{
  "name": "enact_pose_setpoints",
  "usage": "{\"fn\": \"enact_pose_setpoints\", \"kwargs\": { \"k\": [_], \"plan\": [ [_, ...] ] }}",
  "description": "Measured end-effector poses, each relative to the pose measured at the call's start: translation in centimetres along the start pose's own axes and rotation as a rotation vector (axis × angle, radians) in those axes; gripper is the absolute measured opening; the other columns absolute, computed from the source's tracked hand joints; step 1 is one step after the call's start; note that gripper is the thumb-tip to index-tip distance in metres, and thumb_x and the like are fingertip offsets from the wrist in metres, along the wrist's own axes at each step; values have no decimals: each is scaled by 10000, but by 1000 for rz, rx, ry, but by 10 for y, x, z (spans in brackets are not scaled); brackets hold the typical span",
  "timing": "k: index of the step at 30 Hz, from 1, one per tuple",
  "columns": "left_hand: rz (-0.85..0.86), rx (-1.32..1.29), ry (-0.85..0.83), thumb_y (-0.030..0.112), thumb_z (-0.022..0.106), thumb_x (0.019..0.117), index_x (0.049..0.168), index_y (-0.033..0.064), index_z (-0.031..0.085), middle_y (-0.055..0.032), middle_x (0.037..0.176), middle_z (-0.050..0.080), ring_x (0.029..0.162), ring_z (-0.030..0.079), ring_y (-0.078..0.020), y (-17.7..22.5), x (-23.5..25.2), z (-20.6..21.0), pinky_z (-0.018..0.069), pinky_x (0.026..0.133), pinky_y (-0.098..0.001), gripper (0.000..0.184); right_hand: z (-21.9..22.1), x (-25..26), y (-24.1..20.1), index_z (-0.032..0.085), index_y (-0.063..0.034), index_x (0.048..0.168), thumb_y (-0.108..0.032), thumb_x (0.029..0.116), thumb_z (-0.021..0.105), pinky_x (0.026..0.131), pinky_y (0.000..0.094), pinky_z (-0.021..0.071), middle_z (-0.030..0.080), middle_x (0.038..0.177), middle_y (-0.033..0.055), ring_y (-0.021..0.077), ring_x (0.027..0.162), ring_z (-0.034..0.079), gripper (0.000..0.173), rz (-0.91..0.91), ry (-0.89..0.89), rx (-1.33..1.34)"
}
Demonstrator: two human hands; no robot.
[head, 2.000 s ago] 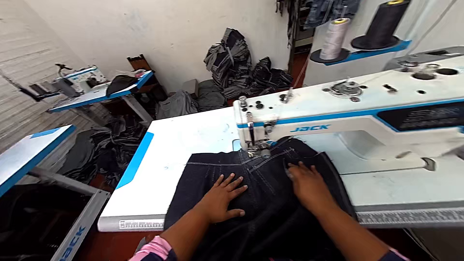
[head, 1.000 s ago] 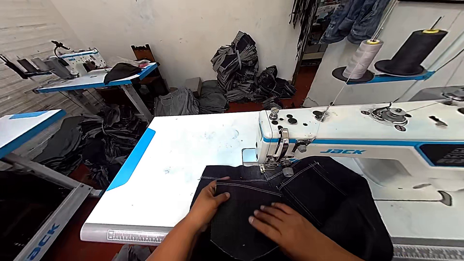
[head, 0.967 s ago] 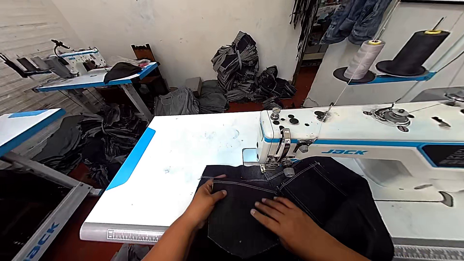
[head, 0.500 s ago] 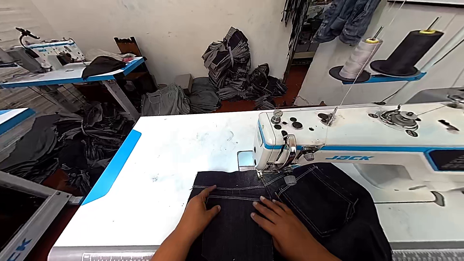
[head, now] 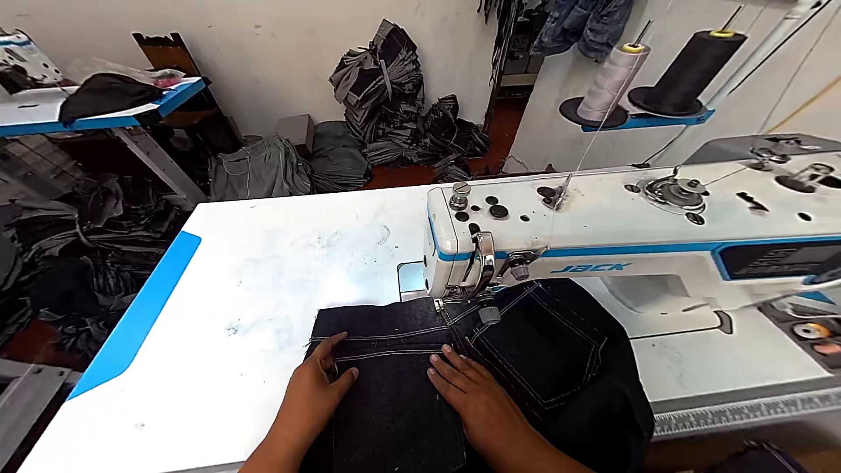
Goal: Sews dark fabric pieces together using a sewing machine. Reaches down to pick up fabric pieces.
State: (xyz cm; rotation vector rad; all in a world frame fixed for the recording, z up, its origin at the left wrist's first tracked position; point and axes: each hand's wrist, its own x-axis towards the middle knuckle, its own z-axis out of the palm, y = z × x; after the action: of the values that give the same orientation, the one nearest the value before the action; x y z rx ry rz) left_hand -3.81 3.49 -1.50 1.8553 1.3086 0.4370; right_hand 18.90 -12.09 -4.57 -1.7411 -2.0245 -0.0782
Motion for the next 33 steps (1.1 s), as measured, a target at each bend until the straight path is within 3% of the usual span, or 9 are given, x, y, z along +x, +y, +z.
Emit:
{"fn": "enact_pose_setpoints", "kwargs": {
  "k": [7, 12, 16, 22, 24, 27, 29, 33],
  "plan": [
    [-87, -39, -112, 87, 736, 912, 1420, 58, 534, -39, 846, 635, 616, 552, -83, 8, 1, -9, 491, 594, -239, 548, 3, -1, 1, 717, -44, 1261, 133, 794, 555, 1055, 481, 504, 669, 1384, 73, 306, 1321, 607, 525, 5, -17, -24],
    [-97, 173, -207, 152, 676, 969, 1425, 101, 550, -114, 975, 669, 779, 623, -189, 19, 3, -14, 532, 775, -367, 475, 3, -1, 1, 707, -39, 1271, 130, 789, 565, 1068, 486, 493, 657, 1400, 79, 306, 1337, 594, 531, -14, -41, -23],
    [-84, 301, -178, 143, 632, 1001, 1419, 98, 569, -170, 1123, 699, 946, 674, -285, 29, -3, -9, 528, 913, -459, 425, -1, -1, 2, 699, -37, 1282, 134, 786, 585, 1079, 482, 483, 645, 1415, 84, 303, 1351, 582, 537, -23, -69, -24],
    [-22, 210, -138, 99, 687, 952, 1346, 77, 604, -107, 889, 647, 728, 583, -201, 11, 0, -9, 506, 737, -391, 404, -2, -2, 1, 684, -35, 1296, 139, 795, 583, 1097, 474, 469, 634, 1429, 91, 299, 1369, 564, 540, -33, -84, -5],
    [-32, 255, -148, 107, 695, 951, 1355, 73, 596, -124, 900, 645, 737, 585, -225, 14, 1, -10, 503, 747, -417, 418, -3, -1, 0, 679, -30, 1304, 136, 802, 581, 1100, 473, 466, 629, 1434, 96, 301, 1372, 561, 538, -23, -98, -9],
    [-86, 385, -173, 144, 678, 978, 1388, 94, 583, -199, 1086, 693, 926, 672, -350, 28, 0, -9, 517, 889, -542, 424, -5, 0, -1, 663, -20, 1325, 142, 815, 574, 1117, 481, 449, 604, 1462, 108, 315, 1395, 536, 542, 1, -129, 10],
    [-77, 402, -156, 159, 684, 974, 1374, 97, 596, -208, 1138, 697, 979, 684, -382, 26, 0, -8, 515, 910, -588, 415, -5, 0, -1, 658, -15, 1331, 142, 819, 570, 1123, 478, 447, 594, 1472, 113, 321, 1403, 526, 543, 8, -133, 26],
    [-66, 357, -131, 175, 726, 948, 1339, 81, 606, -192, 1020, 690, 852, 657, -342, 17, 3, -10, 518, 825, -549, 420, -5, 1, -2, 660, -11, 1326, 128, 824, 574, 1113, 473, 456, 604, 1460, 117, 319, 1385, 546, 528, 7, -134, 8]
  ]
}}
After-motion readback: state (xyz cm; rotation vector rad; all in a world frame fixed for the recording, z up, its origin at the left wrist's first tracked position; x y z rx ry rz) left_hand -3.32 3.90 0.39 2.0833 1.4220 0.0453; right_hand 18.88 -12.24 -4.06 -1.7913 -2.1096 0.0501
